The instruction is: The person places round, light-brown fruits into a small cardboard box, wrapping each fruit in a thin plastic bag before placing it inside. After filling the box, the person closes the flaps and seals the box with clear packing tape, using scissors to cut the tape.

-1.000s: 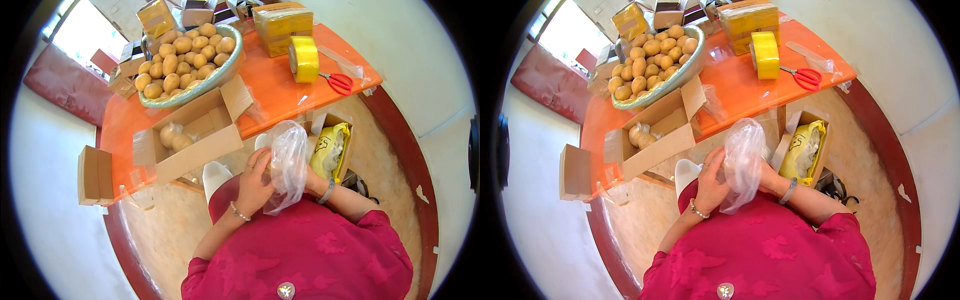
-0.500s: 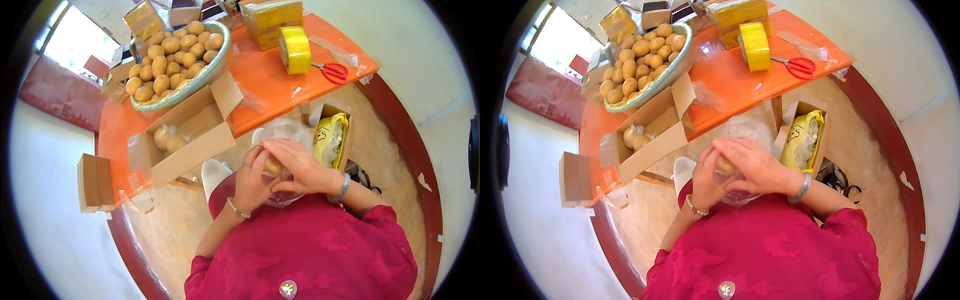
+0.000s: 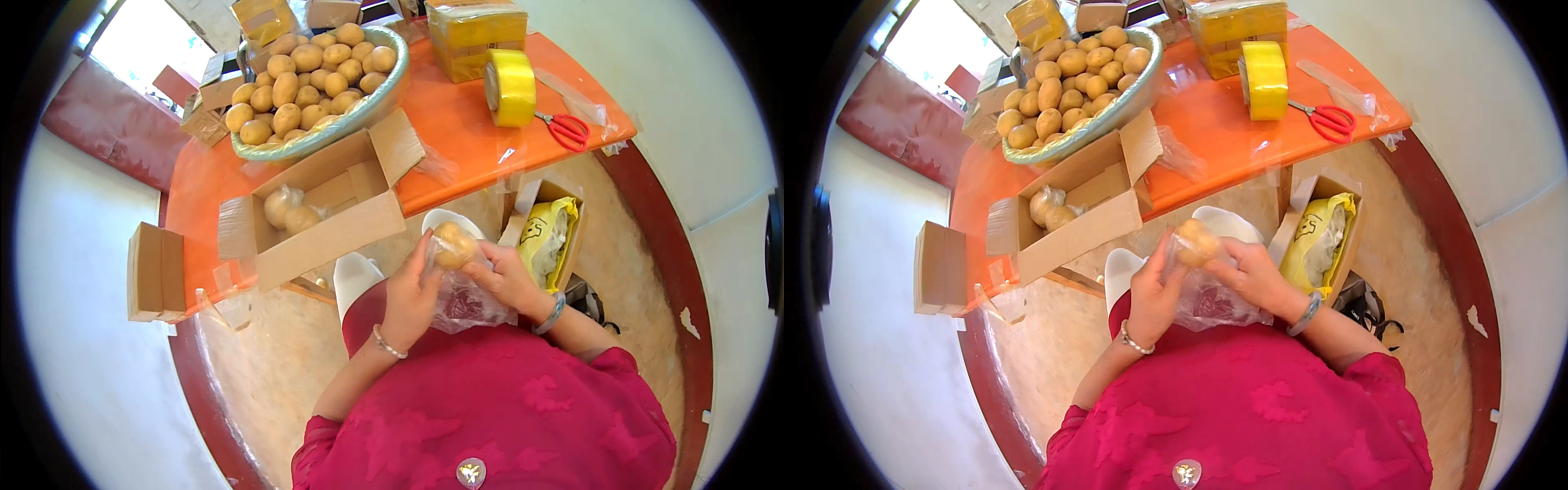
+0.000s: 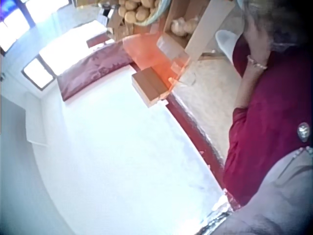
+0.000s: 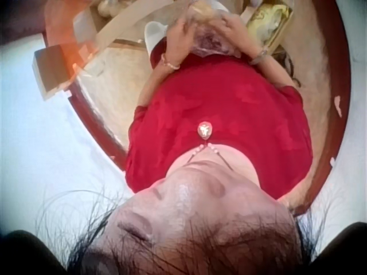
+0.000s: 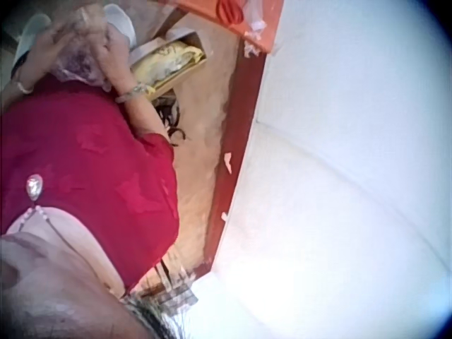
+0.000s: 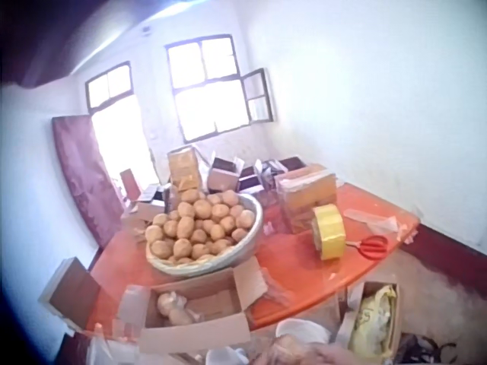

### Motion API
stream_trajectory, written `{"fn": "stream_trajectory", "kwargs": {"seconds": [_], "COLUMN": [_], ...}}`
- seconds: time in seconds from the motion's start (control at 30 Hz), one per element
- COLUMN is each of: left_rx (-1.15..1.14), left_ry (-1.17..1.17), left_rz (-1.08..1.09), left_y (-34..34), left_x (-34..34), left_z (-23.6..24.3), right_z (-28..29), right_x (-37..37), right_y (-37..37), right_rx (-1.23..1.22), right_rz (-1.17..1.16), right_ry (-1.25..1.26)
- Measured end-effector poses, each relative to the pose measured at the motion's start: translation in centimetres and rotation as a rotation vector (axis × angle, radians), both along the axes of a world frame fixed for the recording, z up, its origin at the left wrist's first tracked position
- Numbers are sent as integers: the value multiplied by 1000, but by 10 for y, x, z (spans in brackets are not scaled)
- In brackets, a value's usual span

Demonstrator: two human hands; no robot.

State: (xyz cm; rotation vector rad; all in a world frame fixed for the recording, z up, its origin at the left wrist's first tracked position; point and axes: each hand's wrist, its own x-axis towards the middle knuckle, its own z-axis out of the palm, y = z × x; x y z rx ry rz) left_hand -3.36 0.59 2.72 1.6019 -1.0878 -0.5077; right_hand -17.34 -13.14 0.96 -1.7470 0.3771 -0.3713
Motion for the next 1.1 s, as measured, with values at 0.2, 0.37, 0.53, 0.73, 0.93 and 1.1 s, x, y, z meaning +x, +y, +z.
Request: {"fn": "stream_trajectory", "kwargs": {"seconds": [0.2,0.37,0.53,0.73,0.93,1.1], "left_rx": [214,297,-21,-146,135,-53], "left_ry": [-713,-1073,-1026,-649,129,793], "left_rz": [106,30,-144,-228,-195,-103], "left_y": [-11,-19,-30,-13,-43,-53], "left_x": [-8,-17,-29,-20,-34,-50], "left_z": [12,-3,-9,-1,-17,-21], "right_z": [-19,-2,-8,-14,-11,-4], "right_x": [9,14,20,8,9,5], "right_y": [20,15,12,-16,-3,9], "right_rx": [353,731,1092,646,-610,-800], "right_rz": [-167,-57,-312,-492,-373,-369], "right_ry": [-227,-171,-251,-273,-14,120]}}
